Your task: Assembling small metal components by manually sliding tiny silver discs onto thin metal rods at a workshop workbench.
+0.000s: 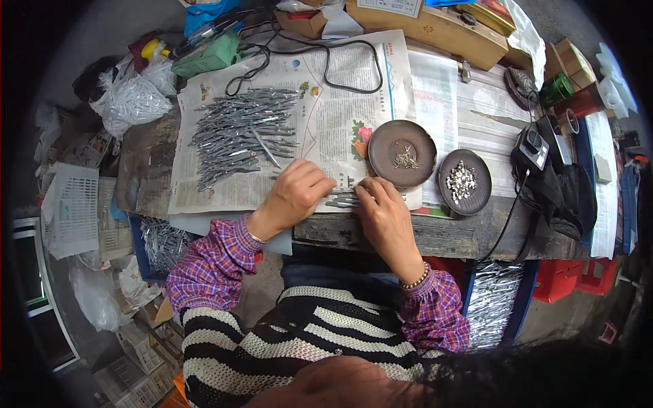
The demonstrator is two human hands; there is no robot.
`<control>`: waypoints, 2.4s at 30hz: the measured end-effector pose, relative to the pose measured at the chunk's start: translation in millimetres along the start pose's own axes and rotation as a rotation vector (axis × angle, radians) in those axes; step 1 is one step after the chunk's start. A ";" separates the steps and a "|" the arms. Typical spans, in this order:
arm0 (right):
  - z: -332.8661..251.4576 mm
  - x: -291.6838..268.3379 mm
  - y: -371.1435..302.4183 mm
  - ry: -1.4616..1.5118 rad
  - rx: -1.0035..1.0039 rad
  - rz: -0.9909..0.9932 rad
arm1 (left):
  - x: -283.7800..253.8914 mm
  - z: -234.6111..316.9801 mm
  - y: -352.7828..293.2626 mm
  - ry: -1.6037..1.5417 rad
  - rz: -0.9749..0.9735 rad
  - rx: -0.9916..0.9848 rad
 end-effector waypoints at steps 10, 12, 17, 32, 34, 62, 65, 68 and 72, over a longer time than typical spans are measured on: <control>2.5 -1.3 -2.9 0.053 -0.033 0.051 | -32.4 7.1 10.3 -0.635 0.081 -0.297; -3.9 -9.9 -6.0 0.300 -0.039 0.117 | -32.6 10.5 16.3 -0.894 0.082 -0.244; -12.8 -14.5 -22.5 0.671 -0.004 0.240 | -22.7 34.8 38.4 -0.907 0.007 -0.065; 14.8 -4.6 -70.1 1.319 0.411 0.155 | 32.1 28.4 78.2 -0.036 -0.063 -0.011; 15.6 -5.2 -72.3 1.332 0.415 0.163 | 35.7 26.4 80.8 -0.003 -0.058 -0.007; 40.3 -20.0 -72.9 0.748 0.378 0.172 | 39.2 18.1 81.1 -0.128 0.054 0.033; 39.9 -22.0 -75.8 0.883 0.418 0.253 | 39.2 17.6 80.6 -0.147 0.053 0.031; 42.5 -22.6 -82.4 1.088 0.574 0.182 | 38.7 16.2 81.3 -0.160 0.057 0.040; 46.2 -6.0 -90.5 1.267 0.559 0.234 | 36.8 11.8 86.0 -0.326 0.057 0.025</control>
Point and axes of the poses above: each hand's wrist, its own y-axis towards the middle knuckle, its own x-axis out of the palm, z = x × y, the point moved 3 cm from there along y, towards the middle knuckle, and after that the axes turned 7 degrees about -z, right-handed, at the moved point
